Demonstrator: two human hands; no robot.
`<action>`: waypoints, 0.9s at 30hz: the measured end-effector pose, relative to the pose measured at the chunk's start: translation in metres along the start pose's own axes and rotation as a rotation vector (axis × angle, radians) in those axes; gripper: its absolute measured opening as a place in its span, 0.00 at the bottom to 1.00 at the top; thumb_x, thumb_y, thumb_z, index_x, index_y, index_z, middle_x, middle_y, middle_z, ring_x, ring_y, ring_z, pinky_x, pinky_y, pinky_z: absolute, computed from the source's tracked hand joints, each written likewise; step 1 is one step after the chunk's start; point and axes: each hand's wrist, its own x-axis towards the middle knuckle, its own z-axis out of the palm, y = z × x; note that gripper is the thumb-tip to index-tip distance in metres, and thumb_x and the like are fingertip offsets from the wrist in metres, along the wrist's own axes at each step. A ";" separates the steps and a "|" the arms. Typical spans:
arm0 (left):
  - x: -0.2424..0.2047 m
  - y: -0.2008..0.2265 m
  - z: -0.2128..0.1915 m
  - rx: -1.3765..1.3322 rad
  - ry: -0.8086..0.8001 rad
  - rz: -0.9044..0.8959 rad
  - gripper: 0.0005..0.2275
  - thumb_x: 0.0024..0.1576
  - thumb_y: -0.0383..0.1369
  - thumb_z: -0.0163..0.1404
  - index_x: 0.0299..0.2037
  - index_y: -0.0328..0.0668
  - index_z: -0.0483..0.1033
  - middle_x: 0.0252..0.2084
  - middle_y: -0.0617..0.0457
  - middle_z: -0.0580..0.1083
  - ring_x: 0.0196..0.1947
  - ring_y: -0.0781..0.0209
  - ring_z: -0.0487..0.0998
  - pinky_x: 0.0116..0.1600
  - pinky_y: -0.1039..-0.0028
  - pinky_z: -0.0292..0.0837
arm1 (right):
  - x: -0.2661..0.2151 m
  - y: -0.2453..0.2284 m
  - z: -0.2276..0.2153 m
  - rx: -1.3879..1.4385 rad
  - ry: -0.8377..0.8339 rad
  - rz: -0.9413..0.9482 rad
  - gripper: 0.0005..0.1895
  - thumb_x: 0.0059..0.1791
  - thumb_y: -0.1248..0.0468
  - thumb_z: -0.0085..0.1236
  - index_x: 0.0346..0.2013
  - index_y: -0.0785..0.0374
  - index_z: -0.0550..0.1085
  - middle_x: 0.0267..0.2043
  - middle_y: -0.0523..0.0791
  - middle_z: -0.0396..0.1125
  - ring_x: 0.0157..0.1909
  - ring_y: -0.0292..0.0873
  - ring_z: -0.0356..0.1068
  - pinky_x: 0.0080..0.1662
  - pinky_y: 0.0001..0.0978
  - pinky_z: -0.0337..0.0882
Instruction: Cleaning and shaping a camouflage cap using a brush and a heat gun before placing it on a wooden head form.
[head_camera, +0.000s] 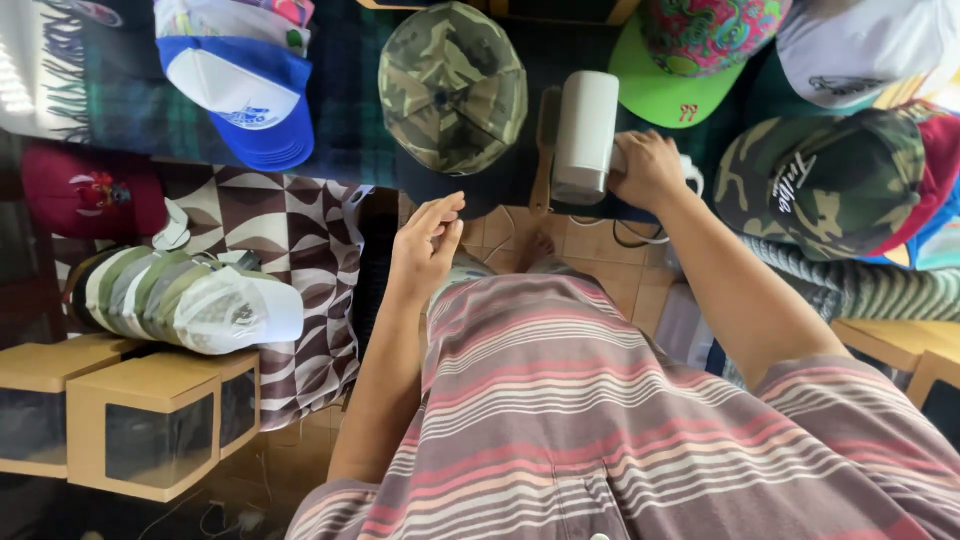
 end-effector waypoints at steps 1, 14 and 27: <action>-0.001 -0.009 -0.002 0.001 0.007 -0.006 0.15 0.62 0.27 0.52 0.59 0.47 0.78 0.50 0.51 0.79 0.49 0.53 0.83 0.51 0.66 0.80 | -0.004 -0.001 0.000 0.000 -0.004 -0.008 0.32 0.39 0.47 0.62 0.55 0.57 0.75 0.53 0.46 0.73 0.58 0.53 0.69 0.51 0.52 0.68; 0.043 -0.131 0.012 -0.285 0.196 -0.701 0.30 0.63 0.40 0.56 0.75 0.50 0.57 0.68 0.36 0.66 0.68 0.38 0.68 0.66 0.51 0.70 | 0.012 -0.137 -0.153 0.830 0.416 -0.170 0.12 0.56 0.58 0.68 0.37 0.65 0.80 0.30 0.49 0.74 0.34 0.45 0.75 0.41 0.34 0.74; 0.079 -0.181 -0.012 -0.630 -0.103 -0.707 0.28 0.59 0.36 0.56 0.71 0.54 0.64 0.50 0.58 0.79 0.44 0.68 0.76 0.38 0.74 0.73 | 0.053 -0.181 -0.199 1.062 0.054 0.082 0.07 0.55 0.70 0.58 0.43 0.69 0.68 0.33 0.48 0.62 0.27 0.43 0.67 0.33 0.32 0.71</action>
